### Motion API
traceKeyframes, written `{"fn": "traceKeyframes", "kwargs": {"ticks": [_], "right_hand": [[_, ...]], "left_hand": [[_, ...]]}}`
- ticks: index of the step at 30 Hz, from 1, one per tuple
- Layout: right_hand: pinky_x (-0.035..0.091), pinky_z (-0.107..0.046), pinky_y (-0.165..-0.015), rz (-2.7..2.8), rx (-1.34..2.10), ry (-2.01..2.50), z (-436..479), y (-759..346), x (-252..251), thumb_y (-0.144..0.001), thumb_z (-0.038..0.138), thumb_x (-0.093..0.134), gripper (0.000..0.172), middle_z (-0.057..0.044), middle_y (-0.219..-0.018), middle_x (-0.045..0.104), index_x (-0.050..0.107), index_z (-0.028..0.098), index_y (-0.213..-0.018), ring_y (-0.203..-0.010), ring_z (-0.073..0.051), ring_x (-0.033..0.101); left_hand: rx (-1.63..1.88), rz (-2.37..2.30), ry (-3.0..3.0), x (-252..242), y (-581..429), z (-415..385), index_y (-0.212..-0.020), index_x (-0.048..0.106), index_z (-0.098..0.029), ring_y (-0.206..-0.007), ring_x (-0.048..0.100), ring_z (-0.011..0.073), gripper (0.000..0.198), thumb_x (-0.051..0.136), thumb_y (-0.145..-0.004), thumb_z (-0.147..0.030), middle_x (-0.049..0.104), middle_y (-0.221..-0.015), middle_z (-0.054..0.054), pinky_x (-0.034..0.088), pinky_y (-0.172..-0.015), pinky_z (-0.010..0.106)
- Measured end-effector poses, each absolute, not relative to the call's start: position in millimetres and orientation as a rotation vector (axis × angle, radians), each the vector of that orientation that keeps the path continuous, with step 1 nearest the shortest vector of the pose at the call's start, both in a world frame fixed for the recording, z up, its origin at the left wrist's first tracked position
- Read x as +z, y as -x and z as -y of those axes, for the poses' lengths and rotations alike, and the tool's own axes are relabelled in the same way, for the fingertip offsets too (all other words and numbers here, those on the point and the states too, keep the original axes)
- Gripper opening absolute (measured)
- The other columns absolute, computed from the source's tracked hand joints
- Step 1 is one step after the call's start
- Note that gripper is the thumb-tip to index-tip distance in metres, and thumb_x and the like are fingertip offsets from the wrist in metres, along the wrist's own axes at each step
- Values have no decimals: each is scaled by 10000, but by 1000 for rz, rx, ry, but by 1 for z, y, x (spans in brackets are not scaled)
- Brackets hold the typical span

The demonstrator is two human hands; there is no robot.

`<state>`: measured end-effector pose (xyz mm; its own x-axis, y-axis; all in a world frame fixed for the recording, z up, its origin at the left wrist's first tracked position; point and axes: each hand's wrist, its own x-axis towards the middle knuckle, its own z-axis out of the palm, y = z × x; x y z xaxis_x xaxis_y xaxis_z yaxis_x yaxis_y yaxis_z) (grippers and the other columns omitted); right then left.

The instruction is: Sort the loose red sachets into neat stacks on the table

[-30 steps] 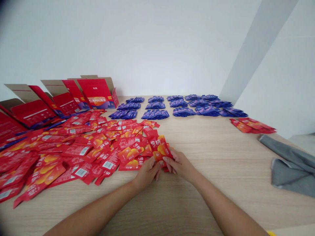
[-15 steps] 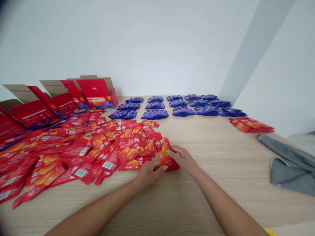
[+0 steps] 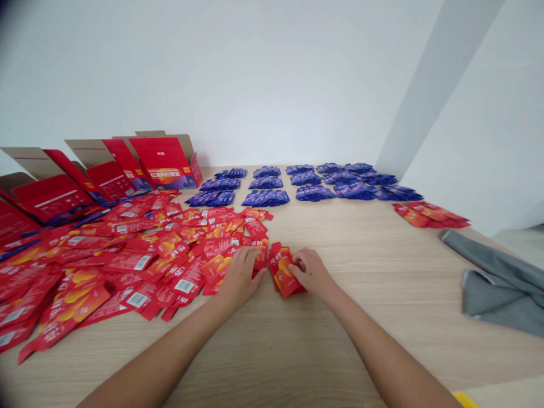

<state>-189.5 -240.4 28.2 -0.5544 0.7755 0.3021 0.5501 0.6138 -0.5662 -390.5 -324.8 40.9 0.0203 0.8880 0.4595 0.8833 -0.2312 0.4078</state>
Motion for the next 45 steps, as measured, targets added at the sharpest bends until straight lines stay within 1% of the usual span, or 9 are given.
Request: {"fn": "traceKeyframes", "kwargs": {"ticks": [4, 8, 12, 17, 27, 33, 39, 42, 45], "right_hand": [[371, -465, -958, 2354, 354, 947, 255, 194, 35, -808, 270, 496, 373, -117, -1192, 588, 594, 218, -1164, -1107, -285, 496], [224, -516, -1071, 2619, 258, 762, 278, 201, 50, -819, 285, 551, 340, -68, -1408, 456, 640, 310, -1146, -1301, -309, 334], [150, -543, -1099, 2728, 256, 764, 287, 205, 56, -808, 347, 592, 309, -79, -1417, 460, 670, 301, -1105, -1335, -318, 301], [223, -559, -1074, 2767, 275, 790, 285, 205, 54, -771, 497, 636, 431, -115, -1430, 443, 651, 293, -1150, -1339, -345, 316], [268, -538, -1081, 2815, 296, 873, 281, 202, 52, -720, 470, 684, 569, -144, -1484, 358, 582, 248, -1233, -1375, -353, 274], [306, -554, -1051, 2738, 204, 1027, 261, 187, 41, -779, 418, 621, 498, -166, -1448, 400, 586, 218, -1234, -1359, -369, 294], [307, -574, -1049, 2472, 95, 903, 247, 178, 35, -813, 446, 585, 482, -180, -1379, 475, 578, 188, -1220, -1323, -353, 358], [428, -507, -966, 2284, 341, 799, 255, 185, 48, -881, 437, 493, 358, -152, -1148, 638, 627, 194, -1107, -1116, -289, 559], [534, -436, -737, 2140, 964, 808, 267, 195, 55, -904, 522, 408, 397, -91, -840, 697, 652, 230, -1014, -799, -239, 653]], "left_hand": [[607, -2190, -2286, 33, 390, 324, -1277, 455, -91, -1277, 422, 324, 500, 532, -806, -238, 516, -1327, 195, 318, -1060, 526], [440, -2204, -2322, 33, 387, 324, -1309, 442, -50, -1283, 435, 317, 505, 470, -829, -205, 522, -1340, 204, 294, -1085, 511], [444, -2157, -2388, 36, 391, 322, -1290, 473, -58, -1226, 501, 280, 464, 433, -846, -186, 579, -1276, 193, 324, -1076, 469], [427, -2141, -2444, 33, 395, 319, -1228, 541, -86, -1205, 524, 273, 402, 425, -859, -192, 606, -1247, 181, 333, -1071, 467], [363, -2060, -2461, 35, 398, 317, -1215, 567, -82, -1190, 545, 237, 397, 416, -850, -119, 610, -1250, 168, 398, -1038, 383], [464, -2012, -2536, 33, 403, 316, -1171, 600, -115, -1171, 563, 215, 368, 400, -866, -67, 632, -1229, 127, 402, -1045, 376], [943, -1891, -2518, 31, 407, 317, -1183, 599, -138, -1137, 563, 211, 352, 396, -900, -89, 630, -1218, 120, 462, -998, 406], [1177, -1816, -2503, 35, 407, 319, -1220, 578, -185, -1131, 553, 210, 377, 393, -905, -91, 622, -1226, 101, 492, -963, 425], [1296, -1719, -2551, 40, 402, 324, -1267, 540, -210, -1136, 549, 212, 395, 386, -918, -105, 607, -1244, 99, 500, -955, 435]]}}
